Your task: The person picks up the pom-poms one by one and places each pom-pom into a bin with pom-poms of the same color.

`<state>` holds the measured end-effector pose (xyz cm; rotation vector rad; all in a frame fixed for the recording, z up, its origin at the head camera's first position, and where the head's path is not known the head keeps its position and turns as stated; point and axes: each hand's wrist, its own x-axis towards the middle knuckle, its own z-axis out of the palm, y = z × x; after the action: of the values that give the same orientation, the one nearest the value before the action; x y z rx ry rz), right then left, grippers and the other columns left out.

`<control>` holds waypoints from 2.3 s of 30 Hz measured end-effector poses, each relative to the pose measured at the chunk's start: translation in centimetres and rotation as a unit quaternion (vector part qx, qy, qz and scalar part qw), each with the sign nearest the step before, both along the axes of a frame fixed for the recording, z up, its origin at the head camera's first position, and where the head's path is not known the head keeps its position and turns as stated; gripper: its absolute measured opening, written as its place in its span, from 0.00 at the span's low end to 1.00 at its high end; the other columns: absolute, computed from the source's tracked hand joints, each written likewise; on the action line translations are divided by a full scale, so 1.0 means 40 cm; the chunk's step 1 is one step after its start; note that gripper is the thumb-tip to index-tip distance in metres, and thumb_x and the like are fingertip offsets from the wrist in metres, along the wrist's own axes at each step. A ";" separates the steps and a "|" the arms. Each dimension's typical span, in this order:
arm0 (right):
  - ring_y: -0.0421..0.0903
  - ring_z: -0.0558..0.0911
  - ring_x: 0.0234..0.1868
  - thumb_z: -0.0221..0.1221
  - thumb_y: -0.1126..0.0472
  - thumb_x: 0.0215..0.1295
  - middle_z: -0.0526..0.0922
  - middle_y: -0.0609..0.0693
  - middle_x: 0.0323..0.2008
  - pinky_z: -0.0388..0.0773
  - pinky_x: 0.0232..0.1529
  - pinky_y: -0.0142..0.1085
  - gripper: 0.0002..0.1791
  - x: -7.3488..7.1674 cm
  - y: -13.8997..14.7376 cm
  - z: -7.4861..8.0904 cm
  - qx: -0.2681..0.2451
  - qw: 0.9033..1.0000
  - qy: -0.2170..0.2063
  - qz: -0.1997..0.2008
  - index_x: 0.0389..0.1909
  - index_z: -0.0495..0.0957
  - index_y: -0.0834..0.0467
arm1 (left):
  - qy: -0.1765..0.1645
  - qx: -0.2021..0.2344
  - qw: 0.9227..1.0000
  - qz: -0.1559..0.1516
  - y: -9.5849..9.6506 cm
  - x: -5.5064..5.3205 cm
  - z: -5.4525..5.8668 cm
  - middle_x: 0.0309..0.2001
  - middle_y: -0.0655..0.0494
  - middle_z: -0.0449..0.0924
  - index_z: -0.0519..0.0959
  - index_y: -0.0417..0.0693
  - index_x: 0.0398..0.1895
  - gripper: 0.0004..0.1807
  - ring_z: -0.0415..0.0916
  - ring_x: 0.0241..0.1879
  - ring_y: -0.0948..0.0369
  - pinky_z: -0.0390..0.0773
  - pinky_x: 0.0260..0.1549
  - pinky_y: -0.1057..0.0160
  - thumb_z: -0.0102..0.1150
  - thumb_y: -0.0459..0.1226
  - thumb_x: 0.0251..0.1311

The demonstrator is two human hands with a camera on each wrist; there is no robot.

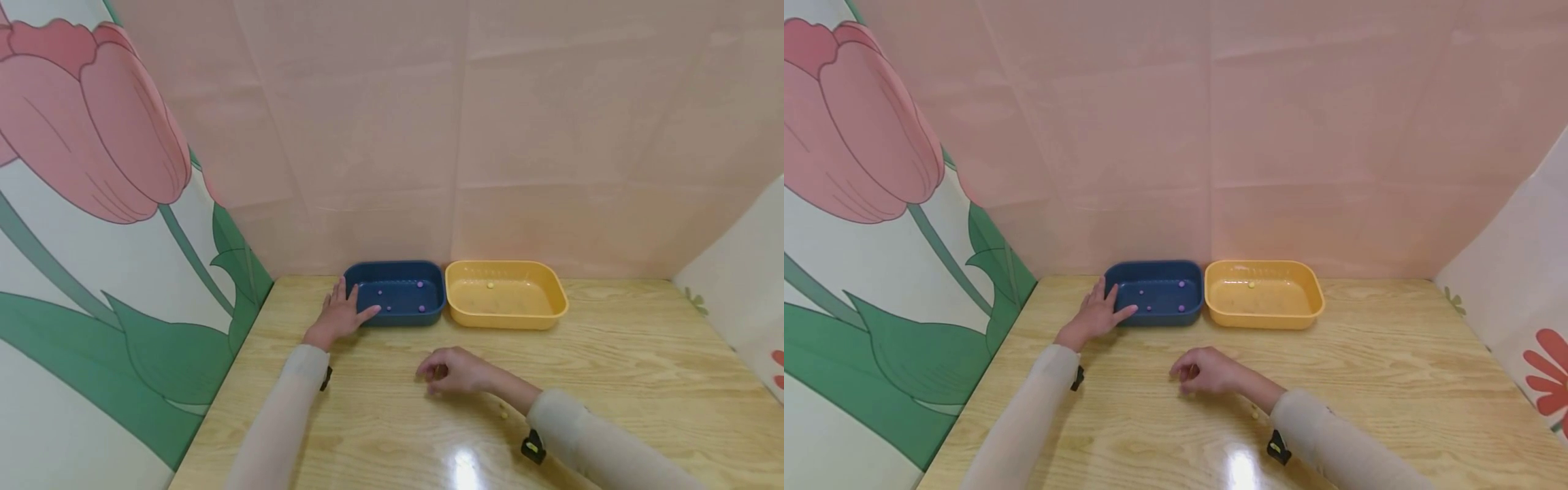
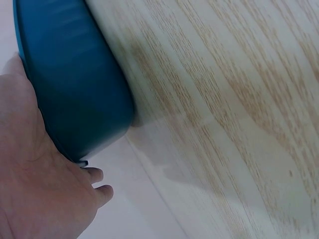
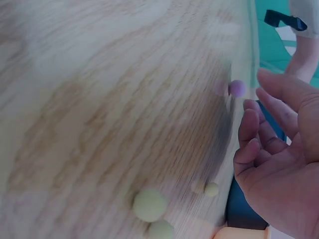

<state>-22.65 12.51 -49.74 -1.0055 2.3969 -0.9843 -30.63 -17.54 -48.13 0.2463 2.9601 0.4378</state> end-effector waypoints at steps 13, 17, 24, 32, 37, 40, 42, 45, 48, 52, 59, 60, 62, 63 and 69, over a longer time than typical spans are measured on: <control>0.40 0.78 0.40 0.67 0.59 0.67 0.82 0.44 0.39 0.76 0.43 0.32 0.08 0.006 0.009 0.000 0.034 0.999 0.021 0.019 0.45 0.87 0.53 | -0.013 0.002 1.000 0.005 0.005 0.003 0.010 0.81 0.40 0.23 0.43 0.45 0.83 0.55 0.26 0.80 0.44 0.36 0.76 0.42 0.32 0.74 0.66; 0.38 0.78 0.39 0.68 0.60 0.66 0.82 0.43 0.37 0.76 0.42 0.31 0.06 0.004 0.009 -0.009 0.023 0.999 0.030 0.019 0.41 0.87 0.53 | -0.011 0.002 1.000 0.005 0.004 0.003 0.010 0.81 0.40 0.24 0.43 0.45 0.82 0.55 0.28 0.81 0.43 0.36 0.76 0.42 0.32 0.74 0.66; 0.36 0.78 0.38 0.68 0.62 0.64 0.82 0.42 0.35 0.77 0.41 0.30 0.02 0.005 0.006 -0.017 0.013 1.000 0.025 0.009 0.36 0.87 0.53 | -0.013 0.006 1.000 0.008 0.003 0.003 0.011 0.81 0.40 0.24 0.43 0.46 0.83 0.55 0.25 0.80 0.45 0.36 0.77 0.43 0.31 0.74 0.66; 0.35 0.77 0.36 0.67 0.63 0.64 0.81 0.37 0.32 0.76 0.39 0.31 0.04 0.003 0.000 0.002 0.022 1.000 0.011 -0.012 0.36 0.86 0.49 | -0.009 0.001 1.000 0.007 0.004 0.002 0.009 0.81 0.40 0.24 0.44 0.45 0.83 0.56 0.26 0.80 0.45 0.37 0.76 0.42 0.31 0.75 0.65; 0.36 0.77 0.33 0.67 0.63 0.65 0.81 0.37 0.30 0.76 0.36 0.31 0.02 -0.008 -0.004 0.027 0.007 0.999 0.032 -0.007 0.36 0.86 0.53 | -0.009 -0.002 1.000 0.006 0.004 0.002 0.009 0.81 0.40 0.24 0.43 0.46 0.83 0.56 0.26 0.80 0.45 0.37 0.77 0.43 0.31 0.75 0.65; 0.37 0.77 0.33 0.67 0.62 0.65 0.81 0.37 0.31 0.76 0.35 0.31 0.02 -0.020 -0.007 0.039 0.001 0.999 0.039 -0.015 0.36 0.86 0.54 | -0.008 -0.003 1.000 0.005 0.003 0.002 0.006 0.81 0.40 0.25 0.43 0.45 0.83 0.56 0.27 0.81 0.44 0.37 0.76 0.42 0.31 0.75 0.65; 0.37 0.77 0.33 0.67 0.62 0.65 0.81 0.37 0.31 0.76 0.35 0.31 0.02 -0.030 -0.009 0.047 -0.005 0.999 0.036 -0.022 0.37 0.86 0.54 | -0.006 0.000 1.000 0.005 0.003 0.001 0.006 0.81 0.39 0.25 0.44 0.45 0.82 0.57 0.29 0.81 0.43 0.38 0.76 0.42 0.32 0.75 0.64; 0.37 0.77 0.33 0.66 0.62 0.66 0.82 0.38 0.31 0.77 0.35 0.31 0.03 -0.047 -0.013 0.057 -0.019 0.999 0.025 -0.028 0.38 0.86 0.56 | -0.005 -0.001 1.000 0.006 0.001 -0.001 0.003 0.81 0.39 0.26 0.44 0.44 0.82 0.57 0.30 0.80 0.42 0.38 0.76 0.41 0.32 0.75 0.64; 0.38 0.78 0.33 0.66 0.63 0.67 0.83 0.41 0.32 0.77 0.36 0.30 0.05 -0.064 -0.020 0.065 -0.038 0.999 0.018 -0.031 0.40 0.86 0.59 | -0.004 -0.003 1.000 0.008 0.000 -0.004 0.002 0.81 0.39 0.26 0.45 0.44 0.82 0.57 0.30 0.80 0.42 0.37 0.76 0.41 0.32 0.75 0.64; 0.39 0.78 0.34 0.66 0.64 0.67 0.84 0.43 0.33 0.77 0.37 0.30 0.05 -0.082 -0.030 0.079 -0.058 0.997 0.013 -0.045 0.40 0.86 0.61 | -0.002 -0.002 1.000 0.008 0.001 -0.004 0.003 0.81 0.39 0.26 0.45 0.44 0.82 0.57 0.29 0.80 0.43 0.38 0.76 0.41 0.32 0.75 0.64; 0.42 0.78 0.35 0.66 0.64 0.67 0.82 0.45 0.34 0.77 0.37 0.31 0.05 -0.089 -0.045 0.113 -0.057 0.996 -0.015 -0.073 0.41 0.86 0.59 | -0.003 -0.001 1.000 0.003 0.003 -0.007 0.000 0.81 0.40 0.25 0.44 0.45 0.83 0.58 0.27 0.81 0.44 0.37 0.77 0.43 0.31 0.76 0.63; 0.42 0.78 0.35 0.66 0.64 0.67 0.82 0.45 0.34 0.77 0.37 0.31 0.05 -0.090 -0.046 0.115 -0.057 0.995 -0.018 -0.075 0.41 0.86 0.59 | -0.002 0.000 1.000 0.002 0.003 -0.007 0.001 0.81 0.40 0.25 0.44 0.45 0.82 0.58 0.28 0.81 0.44 0.37 0.76 0.42 0.31 0.76 0.63; 0.43 0.78 0.35 0.65 0.65 0.67 0.82 0.45 0.34 0.77 0.37 0.31 0.05 -0.095 -0.048 0.117 -0.061 0.995 -0.021 -0.075 0.42 0.86 0.60 | -0.003 -0.002 1.000 0.002 0.003 -0.007 0.001 0.81 0.40 0.25 0.44 0.45 0.83 0.58 0.27 0.81 0.44 0.36 0.77 0.43 0.30 0.77 0.63; 0.42 0.78 0.35 0.65 0.65 0.67 0.82 0.45 0.34 0.77 0.37 0.31 0.05 -0.099 -0.049 0.116 -0.064 0.995 -0.021 -0.074 0.42 0.86 0.60 | -0.003 -0.002 1.000 0.002 0.003 -0.007 0.001 0.81 0.40 0.25 0.44 0.45 0.82 0.58 0.27 0.81 0.44 0.36 0.77 0.43 0.30 0.77 0.63; 0.41 0.78 0.36 0.65 0.66 0.67 0.82 0.45 0.33 0.77 0.41 0.31 0.05 -0.122 -0.058 0.112 -0.071 0.994 -0.014 -0.087 0.41 0.86 0.59 | -0.003 0.000 1.000 0.002 0.003 -0.005 0.003 0.81 0.39 0.24 0.44 0.45 0.82 0.58 0.26 0.80 0.44 0.36 0.76 0.42 0.32 0.76 0.63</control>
<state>-27.53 10.20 -45.27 -0.8324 2.4528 -1.2381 -30.83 -17.42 -48.01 0.2394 2.9562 0.4371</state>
